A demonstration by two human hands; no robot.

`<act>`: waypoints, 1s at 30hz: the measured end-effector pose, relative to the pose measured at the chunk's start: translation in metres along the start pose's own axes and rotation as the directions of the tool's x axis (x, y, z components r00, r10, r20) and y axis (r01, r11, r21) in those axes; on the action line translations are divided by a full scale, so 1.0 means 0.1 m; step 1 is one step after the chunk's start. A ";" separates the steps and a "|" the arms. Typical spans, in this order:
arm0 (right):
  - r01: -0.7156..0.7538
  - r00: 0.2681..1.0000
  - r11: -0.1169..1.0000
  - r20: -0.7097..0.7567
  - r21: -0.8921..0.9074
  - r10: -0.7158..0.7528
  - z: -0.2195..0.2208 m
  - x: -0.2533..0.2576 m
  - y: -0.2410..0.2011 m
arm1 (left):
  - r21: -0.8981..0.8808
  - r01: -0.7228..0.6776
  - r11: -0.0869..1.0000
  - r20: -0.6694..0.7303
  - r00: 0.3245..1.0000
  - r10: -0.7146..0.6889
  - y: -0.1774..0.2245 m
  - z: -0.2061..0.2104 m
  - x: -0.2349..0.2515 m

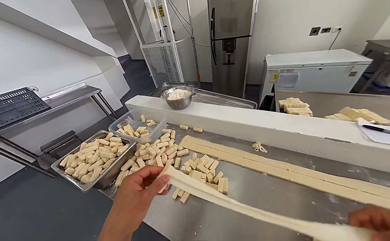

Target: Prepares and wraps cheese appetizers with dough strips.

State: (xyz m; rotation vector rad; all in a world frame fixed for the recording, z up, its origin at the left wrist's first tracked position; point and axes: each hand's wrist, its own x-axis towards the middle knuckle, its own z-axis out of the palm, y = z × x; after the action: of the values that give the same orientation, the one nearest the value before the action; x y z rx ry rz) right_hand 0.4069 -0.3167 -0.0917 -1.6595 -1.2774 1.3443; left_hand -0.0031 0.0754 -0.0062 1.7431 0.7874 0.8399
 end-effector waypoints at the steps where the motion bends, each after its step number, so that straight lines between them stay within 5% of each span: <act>1: -0.094 0.990 0.993 -0.115 -0.067 0.086 -0.11 -0.04 0.12 | -0.017 0.003 1.000 0.053 0.999 -0.002 0.00 0.04 -0.05; 4: -0.349 0.890 0.872 -0.412 -0.343 0.193 -0.10 0.26 0.21 | -0.065 0.006 0.998 0.225 0.974 0.009 -0.01 0.32 -0.19; 8: 0.151 0.805 0.943 -0.516 -0.297 -0.292 0.60 1.10 -0.36 | -0.008 -0.029 1.000 0.379 0.925 0.030 -0.01 0.77 -0.31; 10: 0.423 0.811 0.886 -0.357 -0.189 -0.463 0.86 1.48 -0.77 | 0.036 -0.047 0.998 0.427 0.904 0.027 0.02 0.92 -0.34; 12: 0.528 0.836 0.849 -0.158 -0.030 -0.525 1.02 1.77 -1.11 | 0.065 -0.088 0.994 0.429 0.902 0.052 0.06 0.98 -0.35; 15: 0.436 0.887 0.866 0.048 0.247 -0.460 1.13 1.94 -1.43 | 0.082 -0.159 0.984 0.344 0.931 0.122 0.08 0.91 -0.34; 21: 0.315 0.935 0.870 0.034 0.379 -0.353 1.08 1.72 -1.24 | 0.002 -0.109 0.994 0.151 0.983 0.107 -0.01 0.57 -0.25; 30: 0.126 0.985 0.958 0.085 0.259 -0.152 0.76 0.88 -0.29 | -0.111 0.037 0.993 -0.069 0.997 -0.045 -0.14 0.32 -0.21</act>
State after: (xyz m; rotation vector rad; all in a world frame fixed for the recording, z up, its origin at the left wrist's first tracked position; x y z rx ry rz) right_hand 0.3260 -0.2310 -0.1154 -1.3166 -1.2009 1.4565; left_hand 0.0102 0.0463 -0.0312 1.6028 0.8063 0.9053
